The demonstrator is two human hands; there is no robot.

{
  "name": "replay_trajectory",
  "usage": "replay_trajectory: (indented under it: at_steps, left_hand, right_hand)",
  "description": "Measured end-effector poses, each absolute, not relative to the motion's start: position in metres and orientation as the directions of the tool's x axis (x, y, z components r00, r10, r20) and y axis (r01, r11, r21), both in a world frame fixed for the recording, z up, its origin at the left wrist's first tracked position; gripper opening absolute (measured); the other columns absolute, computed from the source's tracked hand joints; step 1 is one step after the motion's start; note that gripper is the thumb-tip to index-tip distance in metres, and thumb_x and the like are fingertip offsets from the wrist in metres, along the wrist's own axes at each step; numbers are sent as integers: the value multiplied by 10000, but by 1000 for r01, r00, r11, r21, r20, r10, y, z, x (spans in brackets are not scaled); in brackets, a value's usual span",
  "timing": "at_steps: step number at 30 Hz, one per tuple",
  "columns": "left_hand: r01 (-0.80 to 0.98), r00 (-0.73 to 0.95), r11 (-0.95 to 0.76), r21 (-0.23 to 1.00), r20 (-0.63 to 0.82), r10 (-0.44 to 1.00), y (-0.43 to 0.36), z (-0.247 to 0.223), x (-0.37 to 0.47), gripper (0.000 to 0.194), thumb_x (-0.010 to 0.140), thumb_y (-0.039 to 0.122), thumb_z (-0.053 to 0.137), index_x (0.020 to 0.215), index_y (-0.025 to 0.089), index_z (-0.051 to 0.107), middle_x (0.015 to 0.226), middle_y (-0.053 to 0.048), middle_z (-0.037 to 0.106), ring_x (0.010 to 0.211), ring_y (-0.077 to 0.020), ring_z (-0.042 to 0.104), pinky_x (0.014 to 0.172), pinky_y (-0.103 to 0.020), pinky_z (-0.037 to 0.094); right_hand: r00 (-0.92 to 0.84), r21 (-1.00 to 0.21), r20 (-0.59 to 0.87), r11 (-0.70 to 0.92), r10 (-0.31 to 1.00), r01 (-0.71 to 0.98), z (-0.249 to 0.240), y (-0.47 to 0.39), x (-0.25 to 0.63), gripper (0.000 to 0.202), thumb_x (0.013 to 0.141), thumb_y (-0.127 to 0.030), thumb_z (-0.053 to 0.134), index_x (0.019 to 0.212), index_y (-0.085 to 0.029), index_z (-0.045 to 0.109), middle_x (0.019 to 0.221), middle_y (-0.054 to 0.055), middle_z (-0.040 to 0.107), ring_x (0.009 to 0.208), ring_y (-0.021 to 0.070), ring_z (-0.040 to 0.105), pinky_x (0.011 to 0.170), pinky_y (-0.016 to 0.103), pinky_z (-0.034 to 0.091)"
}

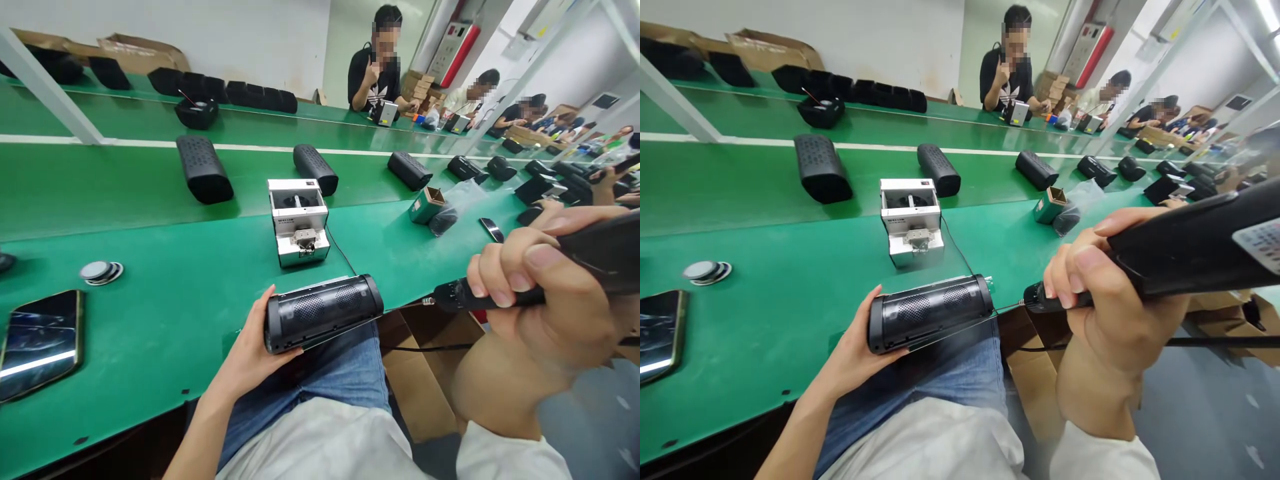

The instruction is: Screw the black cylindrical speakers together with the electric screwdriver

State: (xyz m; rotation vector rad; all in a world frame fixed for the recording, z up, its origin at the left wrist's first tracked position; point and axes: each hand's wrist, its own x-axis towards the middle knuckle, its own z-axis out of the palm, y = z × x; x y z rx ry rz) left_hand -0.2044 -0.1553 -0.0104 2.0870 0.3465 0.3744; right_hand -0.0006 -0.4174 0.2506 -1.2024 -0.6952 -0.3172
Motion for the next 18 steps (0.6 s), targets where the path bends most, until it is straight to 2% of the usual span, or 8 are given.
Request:
replay_trajectory:
  at_steps: [7, 10, 13, 18]
  left_hand:
    - [99, 906, -522, 847, 141, 400, -155, -8, -206, 1183, 905, 434, 944, 1835, 393, 214, 1699, -133, 560, 1567, -414, 634, 1342, -610, 514]
    - [97, 912, -506, 857, 127, 389, -155, -9, -206, 1199, 902, 406, 950, 1839, 387, 202, 1717, -136, 540, 1579, -413, 620, 1359, -609, 493]
    - [102, 918, -482, 870, 104, 382, -156, -10, -207, 1208, 910, 394, 954, 1843, 394, 188, 1745, -132, 507, 1619, -415, 578, 1388, -626, 451]
    - [112, 909, -440, 891, 87, 408, -162, -7, -212, 1271, 838, 284, 1015, 1834, 402, 234, 1791, -132, 471, 1658, -422, 536, 1416, -642, 417]
  right_hand:
    - [767, -756, 624, 363, 150, 544, 240, -413, -7, 277, 801, -107, 847, 996, -247, 708, 622, -101, 588, 385, 121, 433, 398, 283, 442]
    - [775, -766, 612, 359, 158, 532, 233, -414, -6, 292, 824, -102, 873, 1023, -230, 703, 681, -83, 630, 403, 122, 478, 413, 291, 461]
    - [776, -772, 605, 371, 179, 516, 224, -411, -4, 264, 866, -101, 871, 1035, -227, 713, 665, -79, 602, 414, 127, 496, 428, 290, 458]
    - [781, -834, 538, 335, 318, 439, 196, -407, -8, 238, 961, -132, 896, 1077, -250, 725, 707, -49, 611, 459, 141, 528, 454, 303, 471]
